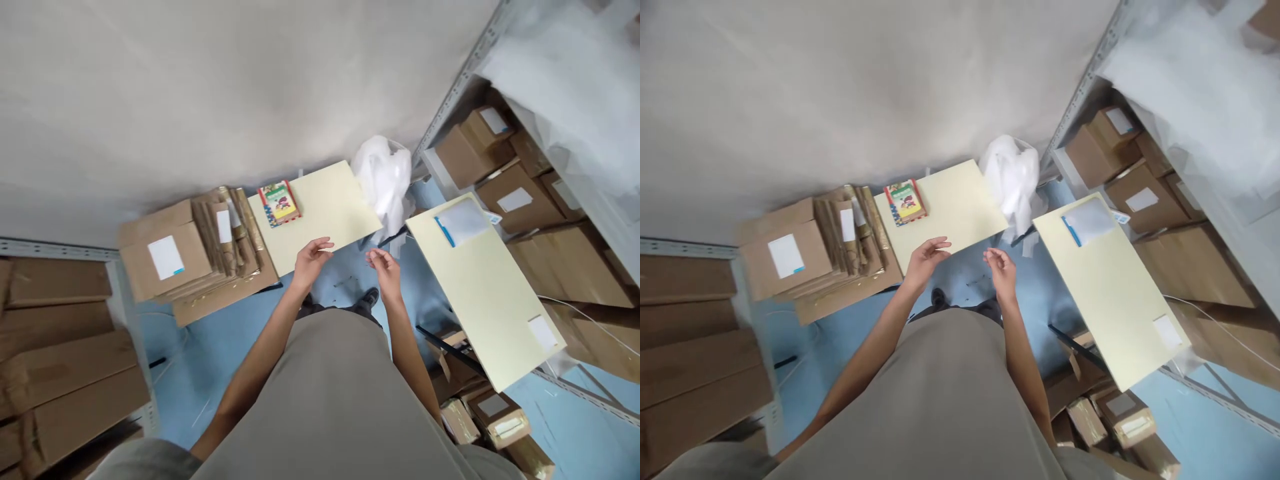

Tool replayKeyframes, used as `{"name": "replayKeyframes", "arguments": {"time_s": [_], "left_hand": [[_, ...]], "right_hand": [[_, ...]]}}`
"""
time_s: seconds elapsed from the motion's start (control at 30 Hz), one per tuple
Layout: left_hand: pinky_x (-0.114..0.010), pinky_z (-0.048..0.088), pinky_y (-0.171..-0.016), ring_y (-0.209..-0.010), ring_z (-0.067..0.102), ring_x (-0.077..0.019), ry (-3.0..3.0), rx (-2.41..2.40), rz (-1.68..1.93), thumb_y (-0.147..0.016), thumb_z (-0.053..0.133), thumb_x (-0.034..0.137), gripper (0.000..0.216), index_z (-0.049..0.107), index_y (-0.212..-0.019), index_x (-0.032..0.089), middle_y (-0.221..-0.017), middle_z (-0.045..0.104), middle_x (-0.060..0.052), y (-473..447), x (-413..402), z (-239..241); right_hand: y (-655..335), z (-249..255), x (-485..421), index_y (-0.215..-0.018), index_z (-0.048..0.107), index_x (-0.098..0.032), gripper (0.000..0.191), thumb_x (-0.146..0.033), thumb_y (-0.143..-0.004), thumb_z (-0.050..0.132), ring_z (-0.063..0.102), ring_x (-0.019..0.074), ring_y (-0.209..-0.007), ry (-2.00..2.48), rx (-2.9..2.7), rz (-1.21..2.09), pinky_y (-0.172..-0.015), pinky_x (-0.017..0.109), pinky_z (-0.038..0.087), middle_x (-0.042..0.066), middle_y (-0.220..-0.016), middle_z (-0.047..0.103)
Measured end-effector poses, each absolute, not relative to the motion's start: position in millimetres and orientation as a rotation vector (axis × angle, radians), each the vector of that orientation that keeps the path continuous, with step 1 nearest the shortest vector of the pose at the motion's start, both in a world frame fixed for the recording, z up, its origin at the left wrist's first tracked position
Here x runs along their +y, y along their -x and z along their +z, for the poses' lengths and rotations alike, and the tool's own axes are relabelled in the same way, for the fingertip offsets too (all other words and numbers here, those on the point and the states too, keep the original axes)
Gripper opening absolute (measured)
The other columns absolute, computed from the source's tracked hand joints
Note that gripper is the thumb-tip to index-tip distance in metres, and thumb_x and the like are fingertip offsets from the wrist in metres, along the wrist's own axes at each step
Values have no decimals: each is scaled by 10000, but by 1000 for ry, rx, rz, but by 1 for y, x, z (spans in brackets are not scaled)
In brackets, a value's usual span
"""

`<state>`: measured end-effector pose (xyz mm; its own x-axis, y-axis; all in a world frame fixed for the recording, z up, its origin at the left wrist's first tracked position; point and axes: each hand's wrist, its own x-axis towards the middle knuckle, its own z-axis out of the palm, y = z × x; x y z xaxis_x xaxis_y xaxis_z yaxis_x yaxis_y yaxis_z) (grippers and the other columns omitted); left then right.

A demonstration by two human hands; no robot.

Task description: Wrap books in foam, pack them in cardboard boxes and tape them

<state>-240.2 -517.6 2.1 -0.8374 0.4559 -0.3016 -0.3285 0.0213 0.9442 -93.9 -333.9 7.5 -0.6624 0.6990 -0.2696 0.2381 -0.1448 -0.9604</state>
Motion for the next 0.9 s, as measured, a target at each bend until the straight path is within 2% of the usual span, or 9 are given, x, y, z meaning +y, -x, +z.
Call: {"name": "replayKeyframes", "arguments": {"time_s": [0.17, 0.33, 0.43, 0.53, 0.6, 0.67, 0.77, 0.83, 0.9], "left_hand": [[-465, 622, -1035, -1172, 756, -304, -46, 1876, 1962, -758, 880, 382, 536, 797, -1258, 206, -1224, 822, -130, 290, -635, -9], [-484, 610, -1100, -1185, 762, -312, 187, 2006, 1986, -752, 874, 440, 551, 783, -1241, 200, -1245, 825, -137, 321, -753, -41], [-515, 582, -1165, -1202, 760, -321, 300, 2185, 1886, -794, 828, 435, 514, 768, -1247, 199, -1275, 816, -142, 334, -811, -62], [-563, 490, -1281, -1376, 694, -360, 353, 2491, 1649, -868, 764, 411, 479, 757, -1294, 191, -1392, 770, -172, 345, -853, -78], [-614, 364, -1368, -1575, 543, -408, 362, 2672, 1441, -898, 775, 426, 563, 728, -1404, 183, -1573, 667, -213, 350, -869, -86], [-696, 210, -1408, -1729, 298, -474, 414, 2772, 1249, -900, 824, 496, 758, 645, -1561, 170, -1771, 463, -256, 355, -877, -94], [-792, 73, -1384, -1777, 30, -543, 631, 2799, 1074, -903, 843, 629, 1023, 470, -1719, 137, -1896, 158, -305, 368, -888, -107], [-792, 57, -1384, -1778, 31, -539, 817, 2775, 1028, -936, 806, 666, 1077, 391, -1749, 94, -1894, 113, -339, 383, -901, -119], [-771, 76, -1397, -1776, 119, -521, 942, 2738, 1005, -961, 779, 665, 1091, 342, -1756, 59, -1873, 174, -364, 403, -922, -133]], "right_hand": [[153, 2, -435, -1162, 771, -246, 516, -693, -906, 797, 813, 288, -1058, 1002, -1838, 1990, -978, 444, 644, 126, -1179, 848], [193, -5, -518, -1142, 782, -254, 496, -684, -897, 817, 815, 283, -1051, 942, -1950, 2134, -973, 429, 648, 123, -1164, 852], [211, -15, -548, -1118, 793, -260, 480, -676, -883, 836, 813, 268, -1011, 910, -2052, 2201, -969, 422, 650, 106, -1133, 857], [231, -33, -568, -1095, 807, -259, 456, -651, -867, 850, 808, 260, -1009, 855, -2176, 2239, -984, 421, 648, 82, -1101, 855], [246, -50, -579, -1068, 815, -261, 409, -610, -857, 857, 805, 266, -1046, 813, -2272, 2219, -1018, 429, 639, 70, -1096, 851], [261, -68, -589, -1034, 817, -263, 339, -545, -853, 863, 803, 272, -1074, 780, -2383, 2169, -1064, 442, 624, 65, -1099, 851], [284, -98, -605, -1028, 814, -261, 270, -460, -853, 869, 806, 291, -1111, 787, -2558, 2077, -1128, 472, 596, 70, -1135, 856], [298, -117, -617, -1082, 818, -263, 311, -448, -842, 889, 799, 315, -1173, 809, -2638, 2038, -1161, 492, 578, 77, -1209, 854], [313, -135, -629, -1189, 818, -265, 440, -490, -825, 920, 775, 340, -1262, 808, -2663, 2045, -1195, 505, 560, 88, -1313, 837]]}}
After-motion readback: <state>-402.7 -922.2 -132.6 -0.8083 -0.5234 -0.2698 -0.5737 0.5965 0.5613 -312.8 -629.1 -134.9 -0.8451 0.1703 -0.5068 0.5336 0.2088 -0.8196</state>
